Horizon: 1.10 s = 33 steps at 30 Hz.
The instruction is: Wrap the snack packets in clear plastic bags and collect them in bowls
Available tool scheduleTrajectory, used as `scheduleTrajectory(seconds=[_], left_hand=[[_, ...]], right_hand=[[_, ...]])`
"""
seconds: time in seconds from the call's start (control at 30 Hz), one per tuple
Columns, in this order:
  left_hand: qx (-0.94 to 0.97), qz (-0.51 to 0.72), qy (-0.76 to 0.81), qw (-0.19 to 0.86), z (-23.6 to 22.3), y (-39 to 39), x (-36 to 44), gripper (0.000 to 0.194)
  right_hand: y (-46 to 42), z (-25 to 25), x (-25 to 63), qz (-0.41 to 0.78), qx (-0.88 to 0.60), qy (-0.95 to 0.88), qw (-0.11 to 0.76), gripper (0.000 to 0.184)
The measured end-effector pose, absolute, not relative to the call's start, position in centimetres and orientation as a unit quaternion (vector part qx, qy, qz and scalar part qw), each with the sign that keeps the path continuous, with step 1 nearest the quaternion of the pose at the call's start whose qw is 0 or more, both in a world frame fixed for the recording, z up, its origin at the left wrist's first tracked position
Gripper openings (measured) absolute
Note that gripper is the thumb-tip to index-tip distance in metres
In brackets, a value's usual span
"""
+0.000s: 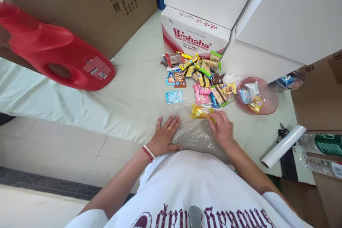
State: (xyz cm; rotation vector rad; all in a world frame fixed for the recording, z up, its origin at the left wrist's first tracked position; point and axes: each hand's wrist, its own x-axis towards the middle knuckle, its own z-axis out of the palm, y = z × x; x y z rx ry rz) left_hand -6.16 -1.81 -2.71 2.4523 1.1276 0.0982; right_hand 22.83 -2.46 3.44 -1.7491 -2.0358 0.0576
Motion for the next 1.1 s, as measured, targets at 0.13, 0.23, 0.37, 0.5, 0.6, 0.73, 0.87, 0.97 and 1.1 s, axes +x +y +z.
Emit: scheduleTrajectory(seconds=[0.13, 0.23, 0.37, 0.5, 0.6, 0.73, 0.87, 0.97, 1.1], left_hand=[[0.890, 0.072, 0.419, 0.167, -2.4, -3.3, -7.2, 0.084], [0.903, 0.083, 0.378, 0.187, -2.0, -3.6, -8.7, 0.064], [0.904, 0.083, 0.346, 0.235, -1.9, -3.5, -10.4, 0.076], [0.897, 0.088, 0.343, 0.266, -1.8, -3.8, -11.3, 0.026], [0.866, 0.116, 0.369, 0.315, -1.3, -4.2, -11.6, 0.029], [0.823, 0.174, 0.409, 0.354, 0.0, -3.2, -11.5, 0.026], [0.810, 0.204, 0.449, 0.317, 1.2, 0.8, -10.1, 0.031], [0.818, 0.187, 0.473, 0.269, 0.9, 4.3, -8.0, 0.030], [0.798, 0.135, 0.548, 0.211, -0.9, 7.2, -5.7, 0.021]], right_hand=[[-3.8, -0.1, 20.8, 0.109, -0.631, -0.762, 0.093, 0.029], [-5.6, 0.6, 23.2, 0.169, -0.591, -0.774, 0.148, 0.037], [-9.4, 1.4, 26.9, 0.230, -0.510, -0.812, 0.166, 0.043], [-12.6, 0.2, 27.9, 0.252, -0.540, -0.779, 0.195, 0.022], [-13.2, 0.8, 27.6, 0.308, -0.542, -0.750, 0.221, 0.022], [-11.2, 3.5, 27.9, 0.385, -0.548, -0.709, 0.221, 0.023], [-6.5, 4.5, 29.0, 0.355, -0.603, -0.676, 0.230, 0.028], [-2.3, 4.2, 29.9, 0.324, -0.631, -0.680, 0.187, 0.028], [2.4, 4.8, 28.6, 0.182, -0.640, -0.743, 0.066, 0.026]])
